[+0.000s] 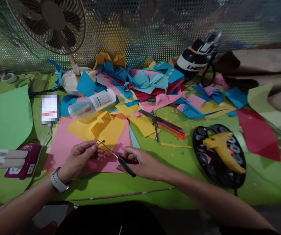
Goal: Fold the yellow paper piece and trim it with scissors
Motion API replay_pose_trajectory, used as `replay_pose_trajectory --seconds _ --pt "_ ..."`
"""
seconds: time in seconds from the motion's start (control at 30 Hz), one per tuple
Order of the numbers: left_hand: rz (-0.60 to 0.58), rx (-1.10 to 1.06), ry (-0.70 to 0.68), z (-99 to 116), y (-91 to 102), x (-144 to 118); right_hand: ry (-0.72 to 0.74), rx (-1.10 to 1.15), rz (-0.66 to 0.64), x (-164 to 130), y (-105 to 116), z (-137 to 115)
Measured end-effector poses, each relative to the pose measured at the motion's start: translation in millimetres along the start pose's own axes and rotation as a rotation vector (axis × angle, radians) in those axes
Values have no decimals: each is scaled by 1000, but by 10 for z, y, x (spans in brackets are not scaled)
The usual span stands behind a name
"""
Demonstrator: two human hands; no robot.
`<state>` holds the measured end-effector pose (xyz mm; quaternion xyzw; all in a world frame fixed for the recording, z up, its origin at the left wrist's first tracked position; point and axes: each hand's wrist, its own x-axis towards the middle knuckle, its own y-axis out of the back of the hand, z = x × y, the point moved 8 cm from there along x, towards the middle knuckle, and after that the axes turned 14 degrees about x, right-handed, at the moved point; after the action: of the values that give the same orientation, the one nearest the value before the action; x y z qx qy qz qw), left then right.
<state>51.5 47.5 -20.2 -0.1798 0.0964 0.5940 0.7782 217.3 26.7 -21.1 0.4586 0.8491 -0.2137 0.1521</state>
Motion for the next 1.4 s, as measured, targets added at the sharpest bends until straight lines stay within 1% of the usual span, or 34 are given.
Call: replay_pose_trajectory --seconds 0.23,0.53,0.77,0.9,1.03,1.13,1.27,1.4 --pt "21 35 -4 -28 35 6 -14 16 17 15 -3 14" --pt "9 54 -14 -28 47 23 -18 65 54 34 32 31" --pt "46 100 65 -38 86 4 -13 93 77 47 87 30" --pt "53 145 80 -23 85 1 -11 102 79 58 118 64" --pt "44 139 93 -30 75 3 4 86 90 64 137 82" --pt "39 102 59 -15 77 5 12 97 88 50 131 56" --pt "62 18 -35 31 110 15 11 71 24 -1 62 -14" --pt "80 19 -25 -3 126 23 19 -14 6 -34 28 -47"
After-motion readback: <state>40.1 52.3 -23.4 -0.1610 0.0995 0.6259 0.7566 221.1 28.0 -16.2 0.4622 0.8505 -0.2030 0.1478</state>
